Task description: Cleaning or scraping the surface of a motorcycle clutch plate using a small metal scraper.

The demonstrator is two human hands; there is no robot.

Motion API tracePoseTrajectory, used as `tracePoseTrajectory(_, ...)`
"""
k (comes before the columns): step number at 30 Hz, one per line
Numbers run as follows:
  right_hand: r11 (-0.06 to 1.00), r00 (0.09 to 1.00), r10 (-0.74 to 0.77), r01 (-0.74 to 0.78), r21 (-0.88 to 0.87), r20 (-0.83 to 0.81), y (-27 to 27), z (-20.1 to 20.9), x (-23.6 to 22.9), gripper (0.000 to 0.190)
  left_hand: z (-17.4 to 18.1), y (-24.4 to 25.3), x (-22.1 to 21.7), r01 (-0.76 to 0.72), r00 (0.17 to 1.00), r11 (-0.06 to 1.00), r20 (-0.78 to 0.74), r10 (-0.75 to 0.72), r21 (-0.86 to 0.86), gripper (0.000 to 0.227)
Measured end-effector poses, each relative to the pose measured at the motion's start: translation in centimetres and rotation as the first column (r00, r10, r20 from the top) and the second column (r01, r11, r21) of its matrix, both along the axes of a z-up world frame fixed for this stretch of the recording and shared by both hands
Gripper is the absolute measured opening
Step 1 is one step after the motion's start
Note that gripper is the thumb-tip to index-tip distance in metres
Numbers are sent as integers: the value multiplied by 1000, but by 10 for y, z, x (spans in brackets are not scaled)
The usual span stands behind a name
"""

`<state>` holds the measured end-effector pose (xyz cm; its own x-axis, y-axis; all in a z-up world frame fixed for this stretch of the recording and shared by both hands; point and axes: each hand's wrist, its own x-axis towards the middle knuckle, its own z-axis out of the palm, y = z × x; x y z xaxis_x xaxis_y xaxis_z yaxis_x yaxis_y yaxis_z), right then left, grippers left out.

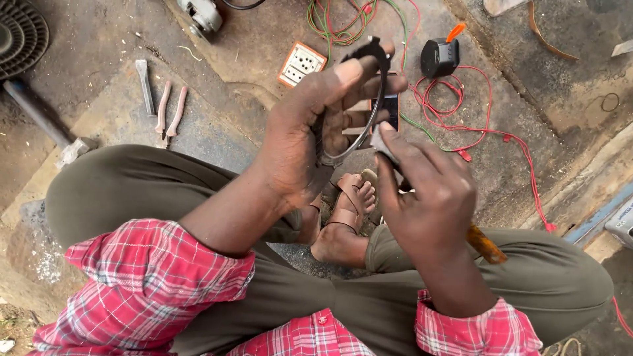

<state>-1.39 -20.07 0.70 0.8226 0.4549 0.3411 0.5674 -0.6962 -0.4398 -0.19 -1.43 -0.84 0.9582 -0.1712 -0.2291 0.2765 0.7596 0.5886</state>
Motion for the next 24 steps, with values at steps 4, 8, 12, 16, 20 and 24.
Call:
tracePoseTrajectory(4,983,990,137,-131,-125,42,8,12,-15,44,5,-3,0,89,995,996,-48,-89,-7,73)
tracePoseTrajectory(8,981,983,166,-156,-119,79,7,10,-11,44,5,0,-1,108,992,994,-70,-109,-18,73)
tracePoseTrajectory(12,991,994,99,-102,-92,-37,7,11,-10,39,4,-2,0,88,993,996,-74,-89,-18,72)
tracePoseTrajectory(16,992,993,103,-107,-66,-62,7,7,-7,33,-14,0,-9,102,992,994,-71,-100,25,68)
tracePoseTrajectory(20,988,990,139,-139,-66,-5,16,11,-17,54,0,3,-4,119,989,991,-93,-113,60,68)
tracePoseTrajectory(24,995,993,91,-95,-44,-74,17,-1,-18,40,2,6,-1,97,984,990,-158,-80,100,70)
